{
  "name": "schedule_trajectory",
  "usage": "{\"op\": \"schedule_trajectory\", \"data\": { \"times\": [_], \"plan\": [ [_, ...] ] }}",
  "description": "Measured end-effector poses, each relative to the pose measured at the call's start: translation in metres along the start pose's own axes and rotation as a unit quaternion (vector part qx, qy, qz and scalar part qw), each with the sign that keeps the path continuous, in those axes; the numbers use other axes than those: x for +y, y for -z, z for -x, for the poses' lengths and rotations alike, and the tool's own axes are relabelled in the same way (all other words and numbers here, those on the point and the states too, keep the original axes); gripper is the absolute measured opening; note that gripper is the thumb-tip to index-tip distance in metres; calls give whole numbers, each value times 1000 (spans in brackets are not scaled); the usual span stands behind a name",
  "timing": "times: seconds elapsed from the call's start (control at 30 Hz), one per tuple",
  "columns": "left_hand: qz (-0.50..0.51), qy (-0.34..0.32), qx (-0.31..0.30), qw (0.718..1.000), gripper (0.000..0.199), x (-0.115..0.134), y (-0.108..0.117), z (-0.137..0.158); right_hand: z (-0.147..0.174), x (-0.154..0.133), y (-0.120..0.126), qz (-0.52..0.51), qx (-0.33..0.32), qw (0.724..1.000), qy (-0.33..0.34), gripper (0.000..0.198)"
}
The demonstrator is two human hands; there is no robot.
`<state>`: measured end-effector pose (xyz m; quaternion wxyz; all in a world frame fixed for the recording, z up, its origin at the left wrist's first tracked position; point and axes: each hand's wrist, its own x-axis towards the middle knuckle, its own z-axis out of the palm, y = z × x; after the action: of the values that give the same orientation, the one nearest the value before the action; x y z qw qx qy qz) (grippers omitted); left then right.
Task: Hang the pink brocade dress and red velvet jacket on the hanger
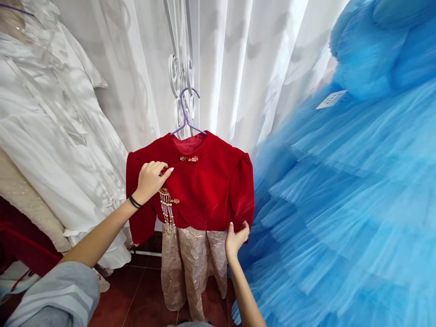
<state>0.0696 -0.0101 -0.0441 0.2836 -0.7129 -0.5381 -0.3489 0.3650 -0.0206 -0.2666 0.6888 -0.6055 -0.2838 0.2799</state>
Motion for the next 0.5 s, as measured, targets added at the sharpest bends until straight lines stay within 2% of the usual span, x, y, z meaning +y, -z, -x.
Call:
{"op": "schedule_trajectory", "data": {
  "times": [0.03,0.1,0.13,0.17,0.23,0.27,0.33,0.4,0.5],
  "plan": [
    [22,12,30,999,32,1,0,8,3,-18,-3,45,26,994,98,64],
    [46,66,116,990,31,5,-4,24,9,-59,-18,130,44,946,295,76],
    [42,104,159,981,35,6,-8,31,12,-80,-29,159,40,915,368,83],
    [29,145,193,970,44,6,-12,35,14,-101,-43,178,30,892,414,92],
    [-5,205,221,954,73,4,-20,38,12,-137,-71,216,9,862,458,106],
    [-20,220,218,951,84,1,-24,37,7,-150,-84,240,0,853,463,107],
    [-41,227,208,951,84,-9,-26,32,-7,-168,-97,289,-10,842,456,95],
    [-46,221,205,952,74,-23,-22,28,-29,-177,-93,317,-6,833,454,80],
    [-1,190,180,965,66,-48,-6,24,-75,-194,-65,287,-5,825,488,68]
  ]
}}
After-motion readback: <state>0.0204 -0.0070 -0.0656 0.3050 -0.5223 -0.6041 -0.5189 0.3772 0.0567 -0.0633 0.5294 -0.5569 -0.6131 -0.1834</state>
